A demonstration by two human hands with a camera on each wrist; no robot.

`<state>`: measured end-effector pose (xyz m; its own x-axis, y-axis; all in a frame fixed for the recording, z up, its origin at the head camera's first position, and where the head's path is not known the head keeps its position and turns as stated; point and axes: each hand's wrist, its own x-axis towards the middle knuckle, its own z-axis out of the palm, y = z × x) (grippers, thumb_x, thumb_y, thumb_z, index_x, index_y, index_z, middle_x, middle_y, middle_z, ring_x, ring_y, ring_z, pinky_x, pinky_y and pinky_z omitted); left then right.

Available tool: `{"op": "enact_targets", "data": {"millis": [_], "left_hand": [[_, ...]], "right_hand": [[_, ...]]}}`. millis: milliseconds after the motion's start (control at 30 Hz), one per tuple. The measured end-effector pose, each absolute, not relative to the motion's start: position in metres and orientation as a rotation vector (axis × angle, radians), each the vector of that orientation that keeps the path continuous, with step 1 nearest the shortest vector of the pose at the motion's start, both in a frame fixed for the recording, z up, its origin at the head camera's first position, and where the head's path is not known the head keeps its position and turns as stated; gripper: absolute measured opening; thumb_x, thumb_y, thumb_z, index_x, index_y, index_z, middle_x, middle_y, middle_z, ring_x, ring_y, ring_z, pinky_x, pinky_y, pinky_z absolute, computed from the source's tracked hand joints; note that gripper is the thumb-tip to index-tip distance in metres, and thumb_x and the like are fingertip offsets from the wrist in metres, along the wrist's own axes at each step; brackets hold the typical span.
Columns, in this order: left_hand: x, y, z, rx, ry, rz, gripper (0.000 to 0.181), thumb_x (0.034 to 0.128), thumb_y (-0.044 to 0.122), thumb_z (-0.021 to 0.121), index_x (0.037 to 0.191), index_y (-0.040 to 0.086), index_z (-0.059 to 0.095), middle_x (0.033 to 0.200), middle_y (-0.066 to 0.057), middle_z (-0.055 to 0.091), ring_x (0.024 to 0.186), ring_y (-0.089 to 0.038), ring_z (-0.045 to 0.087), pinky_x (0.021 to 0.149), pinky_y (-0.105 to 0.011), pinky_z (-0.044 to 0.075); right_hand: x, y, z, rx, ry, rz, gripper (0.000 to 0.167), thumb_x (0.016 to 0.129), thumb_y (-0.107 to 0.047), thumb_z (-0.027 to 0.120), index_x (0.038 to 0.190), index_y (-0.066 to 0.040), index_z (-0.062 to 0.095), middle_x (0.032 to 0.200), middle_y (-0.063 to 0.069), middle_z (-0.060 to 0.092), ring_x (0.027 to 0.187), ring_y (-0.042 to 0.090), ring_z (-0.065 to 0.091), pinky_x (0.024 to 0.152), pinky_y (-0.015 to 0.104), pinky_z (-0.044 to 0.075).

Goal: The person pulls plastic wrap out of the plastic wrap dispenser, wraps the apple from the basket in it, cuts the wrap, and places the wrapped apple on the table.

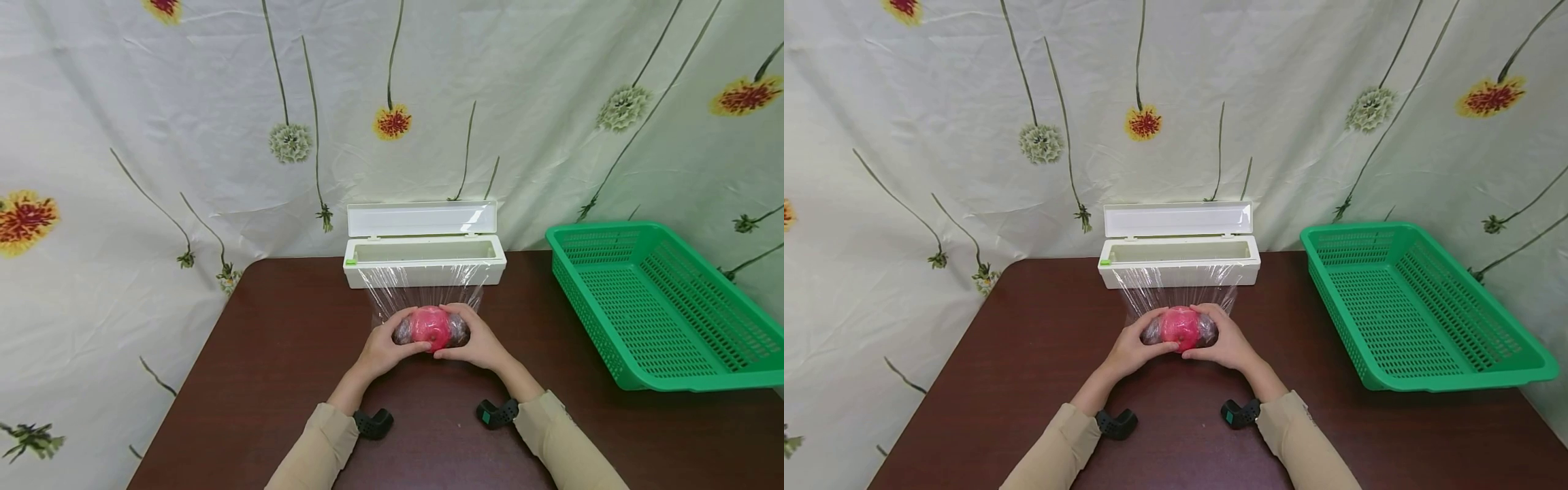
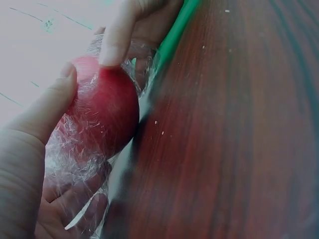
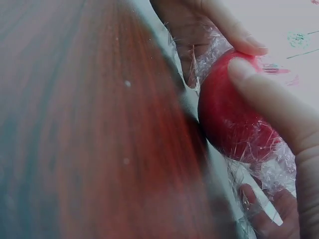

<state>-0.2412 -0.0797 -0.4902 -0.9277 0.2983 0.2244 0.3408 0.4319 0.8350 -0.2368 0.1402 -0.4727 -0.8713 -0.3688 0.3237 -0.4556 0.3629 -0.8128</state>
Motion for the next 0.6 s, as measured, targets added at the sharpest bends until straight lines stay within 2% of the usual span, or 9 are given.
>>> {"op": "enact_targets", "data": {"millis": [233,433,600], "left_hand": [[-0.245,-0.079,-0.490,-0.625,-2.597,-1.317,0.076,0.0722,0.048,0.077,0.136,0.016,0.049,0.129,-0.003,0.051,0.114,-0.023,0.045,0.091,-0.049,0.043],[-0.249,-0.080,-0.493,-0.779,-2.450,-1.262,0.084,0.0662,0.040,0.084,0.137,0.014,0.046,0.136,-0.004,0.044,0.123,-0.023,0.041,0.097,-0.053,0.037],[-0.251,-0.080,-0.494,-0.827,-2.415,-1.252,0.074,0.0696,0.032,0.083,0.134,0.018,0.050,0.132,-0.005,0.048,0.121,-0.023,0.045,0.097,-0.050,0.039]], "right_hand": [[-0.254,0.146,-0.496,0.736,-2.563,1.507,0.078,0.067,-0.032,0.085,0.134,-0.020,0.048,0.127,0.002,0.050,0.114,0.022,0.049,0.096,0.048,0.041],[-0.259,0.147,-0.498,0.666,-2.593,1.509,0.075,0.068,-0.034,0.084,0.134,-0.021,0.050,0.123,0.001,0.053,0.112,0.020,0.050,0.094,0.047,0.043],[-0.262,0.146,-0.498,0.638,-2.611,1.505,0.075,0.069,-0.037,0.083,0.135,-0.021,0.050,0.126,0.003,0.053,0.114,0.022,0.050,0.094,0.049,0.042]]}}
